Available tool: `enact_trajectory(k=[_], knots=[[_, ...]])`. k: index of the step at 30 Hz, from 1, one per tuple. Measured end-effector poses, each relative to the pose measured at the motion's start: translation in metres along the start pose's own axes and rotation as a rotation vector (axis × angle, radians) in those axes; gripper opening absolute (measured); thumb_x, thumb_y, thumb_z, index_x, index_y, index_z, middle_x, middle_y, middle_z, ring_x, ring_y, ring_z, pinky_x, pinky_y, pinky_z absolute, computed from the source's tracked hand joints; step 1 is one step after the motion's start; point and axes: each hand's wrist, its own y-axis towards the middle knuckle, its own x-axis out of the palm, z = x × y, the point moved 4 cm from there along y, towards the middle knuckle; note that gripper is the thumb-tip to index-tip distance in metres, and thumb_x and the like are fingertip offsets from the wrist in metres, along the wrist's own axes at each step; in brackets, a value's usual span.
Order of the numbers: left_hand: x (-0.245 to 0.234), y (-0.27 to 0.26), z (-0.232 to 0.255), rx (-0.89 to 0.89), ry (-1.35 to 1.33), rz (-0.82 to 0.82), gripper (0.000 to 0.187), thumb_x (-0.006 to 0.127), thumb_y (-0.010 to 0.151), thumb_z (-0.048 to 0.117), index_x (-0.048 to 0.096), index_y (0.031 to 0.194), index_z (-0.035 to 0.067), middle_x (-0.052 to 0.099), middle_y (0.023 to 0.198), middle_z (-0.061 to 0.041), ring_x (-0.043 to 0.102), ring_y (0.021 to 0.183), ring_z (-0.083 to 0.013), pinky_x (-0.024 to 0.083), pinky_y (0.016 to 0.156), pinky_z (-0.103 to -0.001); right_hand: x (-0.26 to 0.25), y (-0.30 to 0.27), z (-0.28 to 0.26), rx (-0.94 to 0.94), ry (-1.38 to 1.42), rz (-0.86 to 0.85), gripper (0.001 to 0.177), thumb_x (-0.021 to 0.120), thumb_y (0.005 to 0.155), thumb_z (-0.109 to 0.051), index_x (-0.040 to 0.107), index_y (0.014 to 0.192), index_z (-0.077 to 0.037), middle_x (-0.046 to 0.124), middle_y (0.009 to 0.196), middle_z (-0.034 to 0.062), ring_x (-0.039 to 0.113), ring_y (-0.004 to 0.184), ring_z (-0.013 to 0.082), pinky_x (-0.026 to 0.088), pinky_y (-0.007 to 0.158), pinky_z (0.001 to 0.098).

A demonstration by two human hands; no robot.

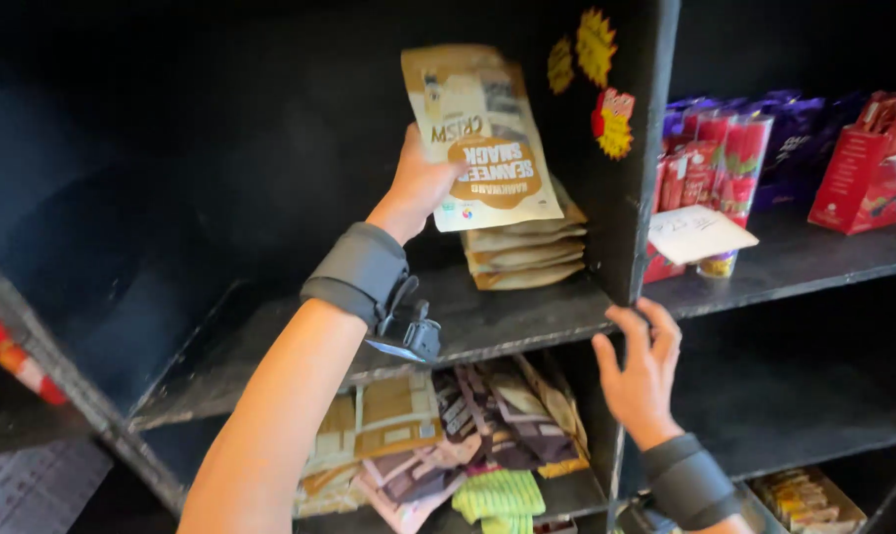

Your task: The person wipes packages of seaweed snacks with a green cloth and places them onto a black shelf. They repeatedly pick up individual packages, clean them, and stack them neatly on the shelf.

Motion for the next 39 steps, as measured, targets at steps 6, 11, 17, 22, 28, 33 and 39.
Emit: enact_trajectory(k=[6,11,17,22,28,33,39], knots=[[0.012,0.071,-0.063,-0.023,0.247,0.043,0.078,0.068,0.083,-0.008,0.019,0.142,0.005,0.060,0.132,-0.019,0.063,0.122,-0.0287,0.054,0.100,-0.038,0.051,-0.021,0.063,-0.138,-0.134,0.172,0.043,0.074,0.083,0.003,0.069,0.121,-0.016,0.044,0.142,0.0148,0.045,0.134,0.0385,0.043,0.113,0.0474],[0.029,0.101,-0.114,-0.089,0.448,0.038,0.103,0.071,0.081,-0.002,0.002,0.155,0.012,0.058,0.138,-0.021,0.059,0.128,-0.0331,0.046,0.108,-0.040,0.058,-0.028,0.072,-0.195,-0.173,0.200,0.048,0.070,0.079,0.011,0.070,0.118,-0.017,0.044,0.137,0.0123,0.049,0.130,0.0369,0.047,0.108,0.0462],[0.046,0.114,-0.149,-0.405,1.082,-0.259,0.102,0.067,0.088,0.040,0.005,0.164,0.009,0.044,0.154,-0.028,0.043,0.143,-0.0446,0.036,0.118,-0.045,0.056,-0.025,0.074,-0.219,-0.173,0.227,0.049,0.072,0.078,0.011,0.069,0.117,-0.018,0.044,0.136,0.0108,0.049,0.129,0.0369,0.047,0.106,0.0470],[0.076,0.055,-0.040,-0.496,1.419,-0.600,0.120,0.046,0.076,0.092,0.003,0.165,0.023,0.001,0.171,-0.019,-0.008,0.157,-0.0458,0.007,0.121,-0.069,0.057,-0.026,0.073,-0.219,-0.161,0.211,0.050,0.072,0.078,0.012,0.068,0.118,-0.017,0.042,0.138,0.0115,0.047,0.130,0.0376,0.047,0.107,0.0480],[0.099,0.032,-0.052,-0.434,1.401,-0.827,0.118,0.048,0.069,0.092,-0.006,0.162,0.045,-0.016,0.170,-0.015,-0.013,0.156,-0.0457,0.004,0.118,-0.076,0.058,-0.028,0.074,-0.223,-0.168,0.215,0.049,0.070,0.079,0.013,0.068,0.119,-0.016,0.041,0.140,0.0114,0.046,0.132,0.0374,0.046,0.109,0.0475],[0.095,0.038,-0.075,-0.441,1.306,-0.862,0.116,0.048,0.070,0.091,-0.010,0.161,0.049,-0.020,0.169,-0.017,-0.010,0.154,-0.0474,0.013,0.120,-0.070,0.060,-0.028,0.078,-0.219,-0.183,0.223,0.049,0.070,0.079,0.014,0.069,0.117,-0.017,0.041,0.139,0.0113,0.046,0.131,0.0374,0.047,0.108,0.0461],[0.092,0.041,-0.067,-0.409,1.267,-0.846,0.115,0.048,0.070,0.092,-0.005,0.162,0.047,-0.014,0.170,-0.021,-0.007,0.154,-0.0490,0.016,0.121,-0.067,0.058,-0.028,0.073,-0.224,-0.170,0.213,0.049,0.071,0.078,0.014,0.069,0.117,-0.015,0.041,0.139,0.0114,0.046,0.132,0.0373,0.047,0.108,0.0460]])
